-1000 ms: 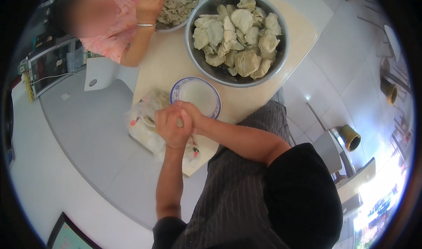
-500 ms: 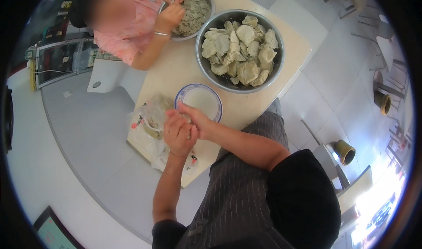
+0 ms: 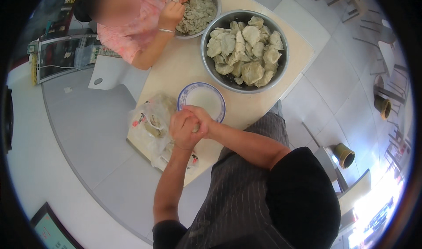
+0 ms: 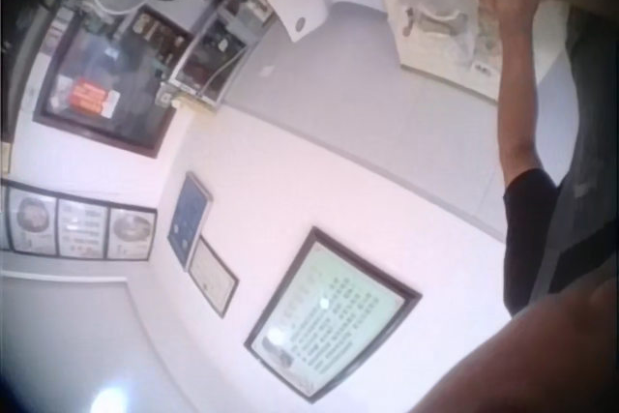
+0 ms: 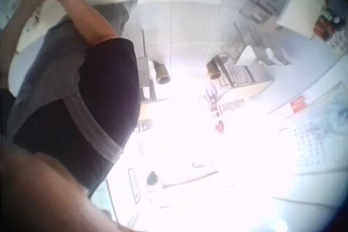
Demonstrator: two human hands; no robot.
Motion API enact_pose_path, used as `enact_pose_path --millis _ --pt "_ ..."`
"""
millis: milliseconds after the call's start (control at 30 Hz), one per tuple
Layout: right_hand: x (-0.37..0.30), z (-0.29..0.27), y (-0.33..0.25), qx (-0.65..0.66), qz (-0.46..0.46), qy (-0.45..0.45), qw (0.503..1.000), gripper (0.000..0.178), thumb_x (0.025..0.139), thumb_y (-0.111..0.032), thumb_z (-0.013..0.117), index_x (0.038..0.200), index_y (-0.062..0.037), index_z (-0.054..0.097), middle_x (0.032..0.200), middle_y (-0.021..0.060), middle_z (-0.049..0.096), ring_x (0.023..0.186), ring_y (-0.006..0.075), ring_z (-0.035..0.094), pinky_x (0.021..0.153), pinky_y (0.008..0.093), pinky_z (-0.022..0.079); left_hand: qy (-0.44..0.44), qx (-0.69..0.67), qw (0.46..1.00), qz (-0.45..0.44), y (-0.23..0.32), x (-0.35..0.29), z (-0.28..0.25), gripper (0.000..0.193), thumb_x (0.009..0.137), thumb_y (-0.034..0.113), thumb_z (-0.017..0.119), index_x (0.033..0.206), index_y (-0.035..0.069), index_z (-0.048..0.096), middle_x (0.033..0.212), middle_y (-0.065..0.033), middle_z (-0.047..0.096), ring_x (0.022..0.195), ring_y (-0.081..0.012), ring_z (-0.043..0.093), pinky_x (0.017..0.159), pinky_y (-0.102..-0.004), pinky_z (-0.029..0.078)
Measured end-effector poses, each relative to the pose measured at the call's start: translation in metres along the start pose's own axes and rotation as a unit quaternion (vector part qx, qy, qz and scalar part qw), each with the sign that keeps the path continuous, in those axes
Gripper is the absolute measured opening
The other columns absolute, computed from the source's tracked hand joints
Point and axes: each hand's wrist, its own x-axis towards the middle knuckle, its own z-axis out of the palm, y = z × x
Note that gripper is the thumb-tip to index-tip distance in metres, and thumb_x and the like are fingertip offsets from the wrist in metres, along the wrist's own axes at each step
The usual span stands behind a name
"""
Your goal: The person repeatedly takes dough and filling from bowls on the table, shapes them into dumplings by hand, and places the finished dumplings into a metal bowl. Another person across the table performs the same task simultaneously.
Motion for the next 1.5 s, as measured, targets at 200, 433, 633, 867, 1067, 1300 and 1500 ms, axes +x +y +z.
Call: enact_pose_path --millis 200,433,633,867,1067,1300,1500 --pt "0.011 -0.003 0.008 -0.064 -0.191 -0.296 0.934 0.022 0.089 -0.025 0.051 0.079 -0.007 0.059 0.08 0.0067 0.06 0.073 0.0188 0.058 0.07 0.0325 0.049 0.013 0.016 0.999 -0.042 -0.002 -0.006 0.008 0.019 0.057 0.01 0.072 0.069 0.009 0.057 0.08 -0.0058 0.058 0.072 -0.0272 0.056 0.062 -0.0362 0.047" --pt "0.045 -0.03 0.027 0.069 -0.018 -0.054 0.996 0.017 0.087 -0.023 0.052 0.081 -0.0082 0.058 0.078 0.0015 0.056 0.076 0.0134 0.056 0.069 0.029 0.047 0.007 0.058 0.997 -0.057 -0.001 0.007 0.012 0.01 0.066 0.006 0.065 0.07 0.006 0.056 0.076 -0.0088 0.058 0.067 -0.0287 0.053 0.058 -0.0377 0.046" --pt "0.056 -0.04 0.036 0.097 -0.015 -0.055 0.994 0.016 0.088 -0.022 0.049 0.085 -0.0081 0.057 0.081 0.0024 0.055 0.078 0.0152 0.055 0.071 0.0306 0.047 -0.003 0.071 0.995 -0.066 -0.002 0.015 0.013 0.006 0.071 0.006 0.063 0.072 0.005 0.057 0.073 -0.0101 0.057 0.065 -0.0297 0.053 0.057 -0.0383 0.045" --pt "0.056 -0.038 0.039 0.096 -0.001 -0.005 0.995 0.017 0.088 -0.026 0.049 0.085 -0.0102 0.057 0.084 0.0037 0.055 0.08 0.0169 0.054 0.071 0.0328 0.046 -0.004 0.074 0.993 -0.086 -0.004 0.012 0.014 0.006 0.072 0.006 0.061 0.071 0.005 0.055 0.071 -0.011 0.055 0.065 -0.0306 0.053 0.058 -0.0393 0.044" --pt "0.059 -0.037 0.04 0.101 -0.003 0.007 0.995 0.018 0.086 -0.028 0.051 0.084 -0.0115 0.056 0.082 0.0033 0.053 0.079 0.0175 0.052 0.07 0.0334 0.045 0.002 0.08 0.993 -0.086 -0.001 0.017 0.014 0.01 0.073 0.006 0.06 0.068 0.006 0.052 0.067 -0.0111 0.051 0.064 -0.031 0.051 0.056 -0.0401 0.042" --pt "0.061 -0.036 0.041 0.076 -0.02 0.011 0.997 0.016 0.086 -0.027 0.051 0.083 -0.0123 0.056 0.08 0.0028 0.053 0.078 0.0176 0.052 0.071 0.0337 0.044 0.006 0.086 0.993 -0.08 0.002 0.017 0.013 0.009 0.074 0.006 0.059 0.069 0.006 0.052 0.068 -0.0117 0.052 0.064 -0.0314 0.051 0.056 -0.0405 0.042" --pt "0.057 -0.032 0.044 0.111 -0.008 0.016 0.994 0.017 0.087 -0.028 0.049 0.083 -0.0121 0.055 0.082 0.0033 0.053 0.081 0.0181 0.052 0.074 0.035 0.044 0.003 0.098 0.992 -0.078 0.002 0.014 0.01 0.009 0.073 0.004 0.059 0.069 0.005 0.051 0.068 -0.0118 0.052 0.063 -0.0316 0.05 0.055 -0.0406 0.041"
